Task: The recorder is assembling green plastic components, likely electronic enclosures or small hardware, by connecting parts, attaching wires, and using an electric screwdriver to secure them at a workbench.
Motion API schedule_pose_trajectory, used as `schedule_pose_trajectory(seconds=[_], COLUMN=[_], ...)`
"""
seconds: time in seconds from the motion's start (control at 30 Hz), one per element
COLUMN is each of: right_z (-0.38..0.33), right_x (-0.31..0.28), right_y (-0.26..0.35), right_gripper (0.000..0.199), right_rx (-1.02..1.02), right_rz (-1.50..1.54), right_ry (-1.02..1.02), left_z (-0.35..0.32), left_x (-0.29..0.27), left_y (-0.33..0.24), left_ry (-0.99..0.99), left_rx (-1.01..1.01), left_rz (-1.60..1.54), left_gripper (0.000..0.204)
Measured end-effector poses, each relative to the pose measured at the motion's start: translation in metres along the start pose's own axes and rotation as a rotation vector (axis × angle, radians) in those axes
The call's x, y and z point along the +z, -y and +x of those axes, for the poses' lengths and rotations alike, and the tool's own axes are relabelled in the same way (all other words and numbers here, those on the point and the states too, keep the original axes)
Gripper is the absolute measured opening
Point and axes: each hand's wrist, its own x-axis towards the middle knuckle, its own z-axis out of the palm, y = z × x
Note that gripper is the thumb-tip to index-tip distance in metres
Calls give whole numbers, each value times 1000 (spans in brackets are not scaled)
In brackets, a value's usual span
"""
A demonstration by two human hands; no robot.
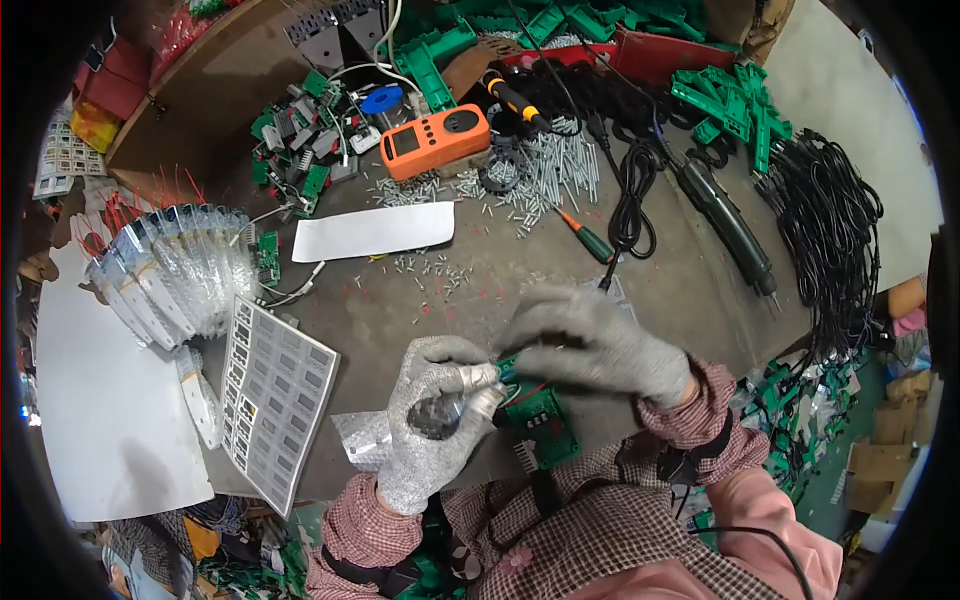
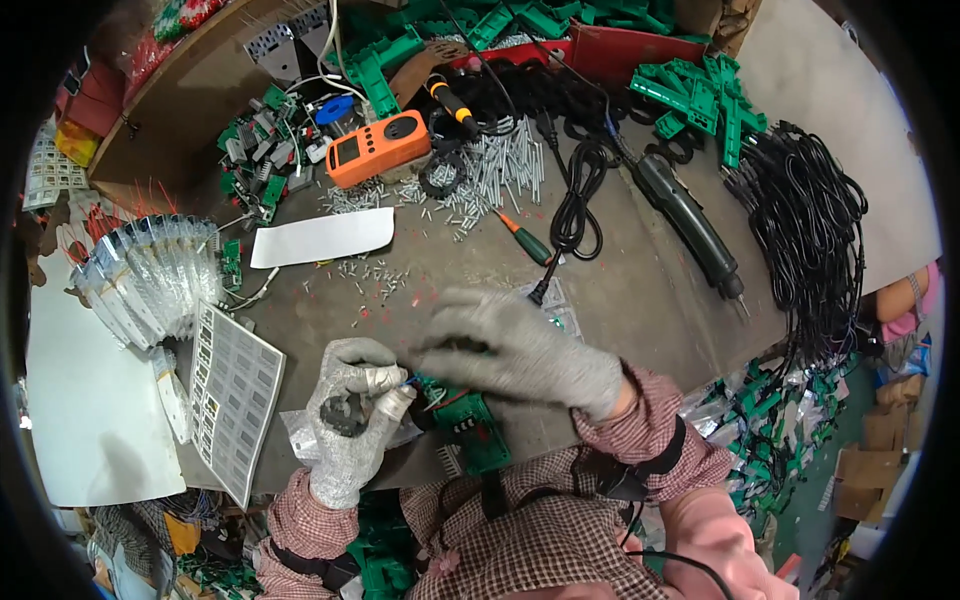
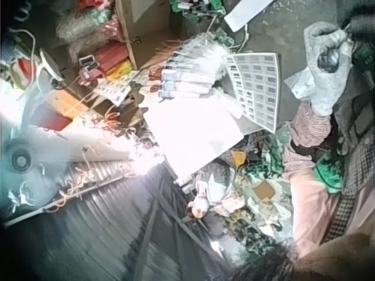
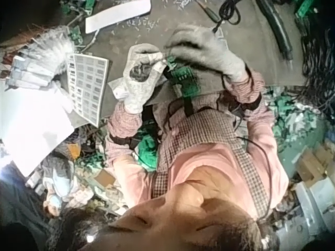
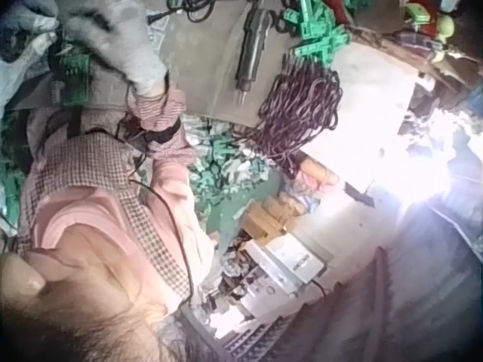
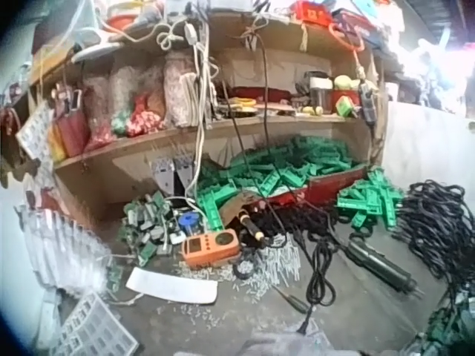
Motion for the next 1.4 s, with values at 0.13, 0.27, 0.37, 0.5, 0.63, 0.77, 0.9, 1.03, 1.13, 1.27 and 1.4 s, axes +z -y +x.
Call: schedule_pose_trajectory(seconds=[0.13, 0.27, 0.37, 0.5, 0.63, 0.77, 0.9, 1.03, 1.13, 1.27, 1.4], right_z=[7, -16, -52, -57, -53, -59, -73, -80, -110, -155, -140], right_x=[13, 4, 9, 31, 41, 51, 63, 10, -68, -123, -127], right_y=[16, 19, 21, 42, 42, 36, 32, 17, -2, -56, -47], right_gripper=[29, 24, 26, 26, 32, 33, 31, 33, 41, 50, 55], right_rx=[64, -67, -57, 94, 174, 137, 79, -146, 372, 780, 542], right_rz=[45, -175, -280, -229, -162, -91, -386, -818, -1143, -1139, -602], right_ry=[-98, -249, -246, -143, -115, -170, -241, -219, -598, -548, -699], left_z=[8, 10, 5, 0, 0, 0, 6, 29, 48, 56, 57], left_x=[-9, -16, -13, -9, -8, -6, -5, -11, -8, -5, -8], left_y=[-6, -32, -35, -32, -28, -24, -22, -27, -25, -13, -9], left_ry=[540, 686, 745, 525, 514, 482, 455, 661, 831, 916, 948], left_rx=[-99, 101, 184, 120, 170, -20, -281, -158, -55, 102, 101], left_rz=[-77, 529, 750, 645, 617, 414, 138, 365, 531, 582, 587], left_gripper=[19, 23, 33, 39, 42, 46, 53, 61, 62, 65, 67])
